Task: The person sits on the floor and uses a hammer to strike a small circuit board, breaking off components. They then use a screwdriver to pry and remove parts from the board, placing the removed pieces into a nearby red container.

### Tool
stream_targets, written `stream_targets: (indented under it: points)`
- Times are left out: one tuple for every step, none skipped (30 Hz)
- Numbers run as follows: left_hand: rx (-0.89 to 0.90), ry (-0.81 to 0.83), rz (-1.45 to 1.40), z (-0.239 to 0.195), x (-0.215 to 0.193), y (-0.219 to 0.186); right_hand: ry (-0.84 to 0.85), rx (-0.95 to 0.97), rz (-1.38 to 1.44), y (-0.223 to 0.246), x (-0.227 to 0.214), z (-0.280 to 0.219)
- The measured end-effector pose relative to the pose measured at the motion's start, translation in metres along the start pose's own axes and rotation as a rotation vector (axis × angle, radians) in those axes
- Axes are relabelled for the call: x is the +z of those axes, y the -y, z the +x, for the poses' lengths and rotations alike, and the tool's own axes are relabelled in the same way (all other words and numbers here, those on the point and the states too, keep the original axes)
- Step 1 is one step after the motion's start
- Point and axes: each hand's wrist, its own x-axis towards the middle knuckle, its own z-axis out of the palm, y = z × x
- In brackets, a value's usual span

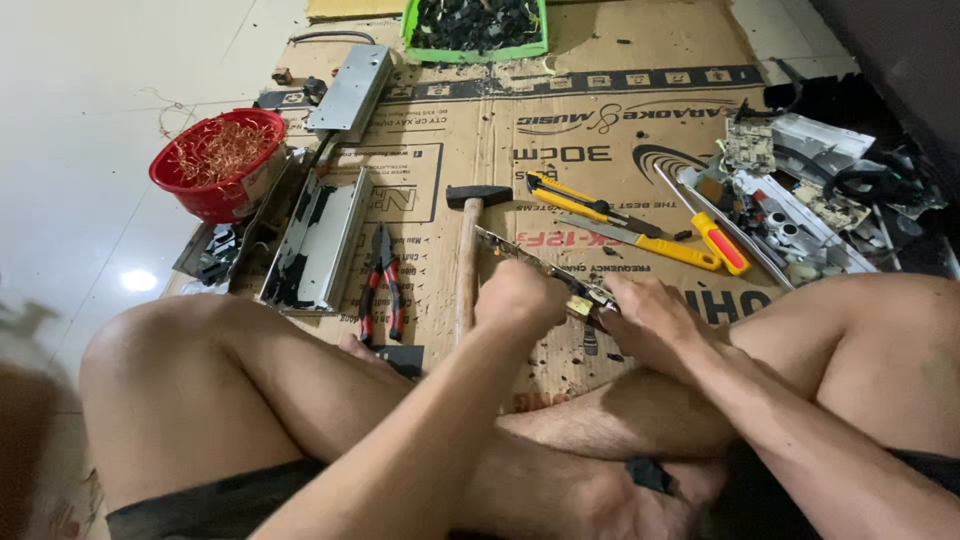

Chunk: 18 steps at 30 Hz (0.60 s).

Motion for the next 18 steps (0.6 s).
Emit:
stream_targets:
  points:
    - [0.033,-0.019,0.045,0.008,0.001,0.008,0.001,-0.007,0.030,0.010,-0.015,-0.010]
    - [0.068,-0.038,0.092,0.017,0.003,0.015,0.000,-0.013,0.062,0.019,-0.030,-0.019]
    - [0.074,-0.035,0.096,0.015,-0.015,0.008,-0.004,-0.006,0.064,0.036,-0.045,-0.032]
    - [0.150,-0.127,0.189,0.013,-0.037,0.002,-0.009,-0.062,0.009,0.058,-0.059,-0.043]
    - [0.227,-0.219,0.283,0.011,-0.059,-0.002,-0.016,-0.118,-0.045,0.081,-0.072,-0.054]
    - [0.218,-0.227,0.279,0.022,-0.065,-0.002,-0.013,-0.131,-0.047,0.096,-0.089,-0.064]
    - [0.272,-0.186,0.300,0.033,-0.070,0.000,0.018,-0.088,-0.064,0.111,-0.105,-0.074]
    - [0.333,-0.134,0.325,0.044,-0.072,-0.001,0.050,-0.033,-0.079,0.122,-0.121,-0.087]
    - [0.330,-0.131,0.324,0.039,-0.070,-0.003,0.054,-0.032,-0.079,0.127,-0.125,-0.089]
    - [0.343,-0.004,0.373,0.035,-0.067,-0.010,0.111,0.013,-0.063,0.130,-0.131,-0.092]
    - [0.354,0.122,0.423,0.032,-0.064,-0.017,0.168,0.059,-0.047,0.132,-0.136,-0.094]
    - [0.358,0.129,0.423,0.027,-0.054,-0.020,0.170,0.066,-0.047,0.130,-0.138,-0.097]
    - [0.353,0.052,0.507,0.022,-0.044,-0.023,0.173,0.015,-0.060,0.128,-0.139,-0.101]
    - [0.340,-0.033,0.586,0.018,-0.037,-0.025,0.178,-0.046,-0.076,0.128,-0.141,-0.102]
    - [0.336,-0.032,0.582,0.015,-0.035,-0.026,0.182,-0.048,-0.079,0.124,-0.138,-0.099]
    - [0.381,-0.048,0.607,0.013,-0.033,-0.027,0.177,-0.053,-0.078,0.122,-0.133,-0.096]
    - [0.425,-0.065,0.633,0.010,-0.032,-0.028,0.172,-0.058,-0.077,0.119,-0.129,-0.093]
    - [0.424,-0.062,0.632,0.012,-0.030,-0.026,0.174,-0.057,-0.078,0.121,-0.131,-0.094]
